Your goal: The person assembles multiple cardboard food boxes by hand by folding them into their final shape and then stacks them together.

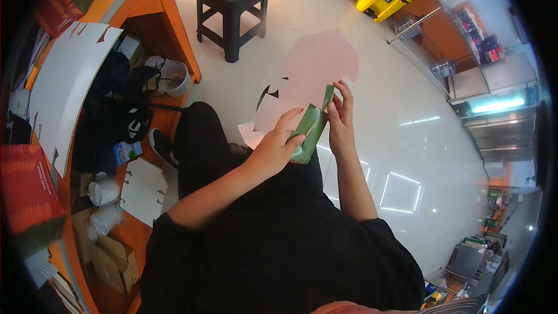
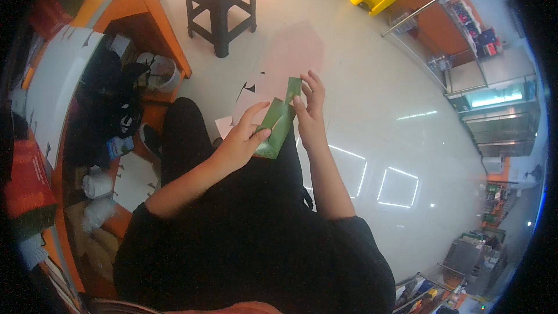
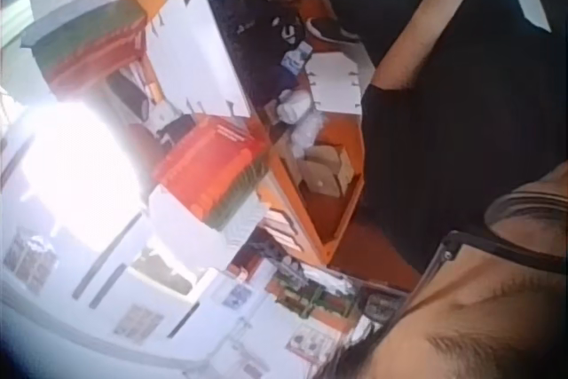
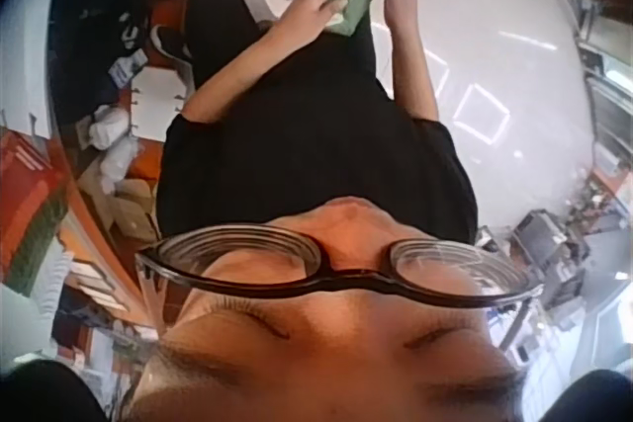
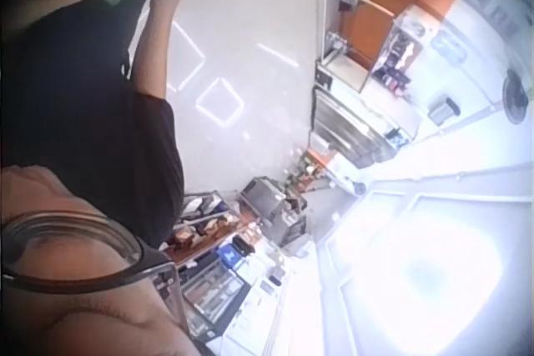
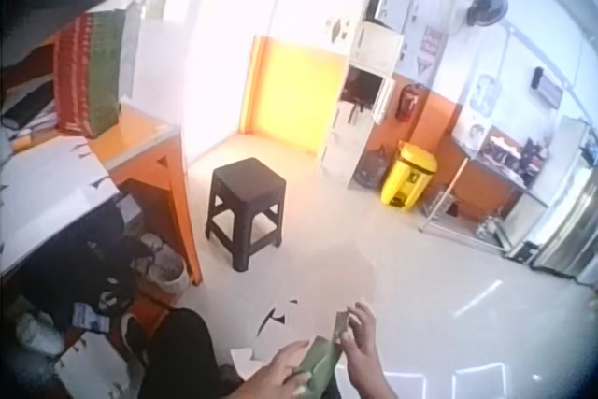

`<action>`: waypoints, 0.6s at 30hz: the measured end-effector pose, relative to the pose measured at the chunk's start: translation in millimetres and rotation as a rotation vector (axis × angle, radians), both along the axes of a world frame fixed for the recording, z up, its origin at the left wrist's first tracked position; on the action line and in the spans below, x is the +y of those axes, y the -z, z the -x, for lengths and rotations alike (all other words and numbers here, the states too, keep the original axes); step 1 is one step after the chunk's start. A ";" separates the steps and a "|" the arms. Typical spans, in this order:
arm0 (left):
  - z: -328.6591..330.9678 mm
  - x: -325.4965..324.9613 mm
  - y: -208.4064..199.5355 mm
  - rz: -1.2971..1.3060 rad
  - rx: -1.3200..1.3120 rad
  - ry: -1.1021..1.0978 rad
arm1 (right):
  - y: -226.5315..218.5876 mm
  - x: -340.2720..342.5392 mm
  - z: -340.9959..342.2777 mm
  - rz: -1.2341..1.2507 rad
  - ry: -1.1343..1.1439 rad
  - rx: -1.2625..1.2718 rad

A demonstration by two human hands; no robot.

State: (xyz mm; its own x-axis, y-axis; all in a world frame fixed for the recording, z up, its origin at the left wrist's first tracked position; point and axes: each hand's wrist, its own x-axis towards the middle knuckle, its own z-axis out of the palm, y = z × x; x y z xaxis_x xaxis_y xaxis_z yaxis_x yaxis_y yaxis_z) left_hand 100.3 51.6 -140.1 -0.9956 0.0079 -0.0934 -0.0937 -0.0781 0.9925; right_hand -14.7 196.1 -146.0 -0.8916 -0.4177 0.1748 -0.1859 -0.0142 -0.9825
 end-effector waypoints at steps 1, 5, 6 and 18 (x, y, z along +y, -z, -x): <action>0.2 -0.5 0.3 0.002 -0.004 -0.002 | -2.9 -0.2 0.8 0.002 -0.002 -0.004; 1.3 -1.6 9.4 0.038 0.003 -0.044 | -9.9 3.6 6.0 -0.182 -0.085 0.243; 1.6 -0.5 11.4 0.033 0.029 -0.077 | -9.9 5.2 6.5 -0.172 -0.117 0.286; 2.4 -1.6 9.0 0.133 -0.042 -0.036 | -0.6 -1.0 -0.4 -0.217 0.053 0.216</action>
State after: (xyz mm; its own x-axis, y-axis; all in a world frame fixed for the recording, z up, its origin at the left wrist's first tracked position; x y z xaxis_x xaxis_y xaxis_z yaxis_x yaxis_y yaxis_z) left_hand 97.9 50.0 -149.1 -0.9902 -0.0429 -0.1331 -0.1352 0.0503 0.9895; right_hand -14.3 195.1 -145.4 -0.8650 -0.4197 0.2749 -0.3860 0.2067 -0.8990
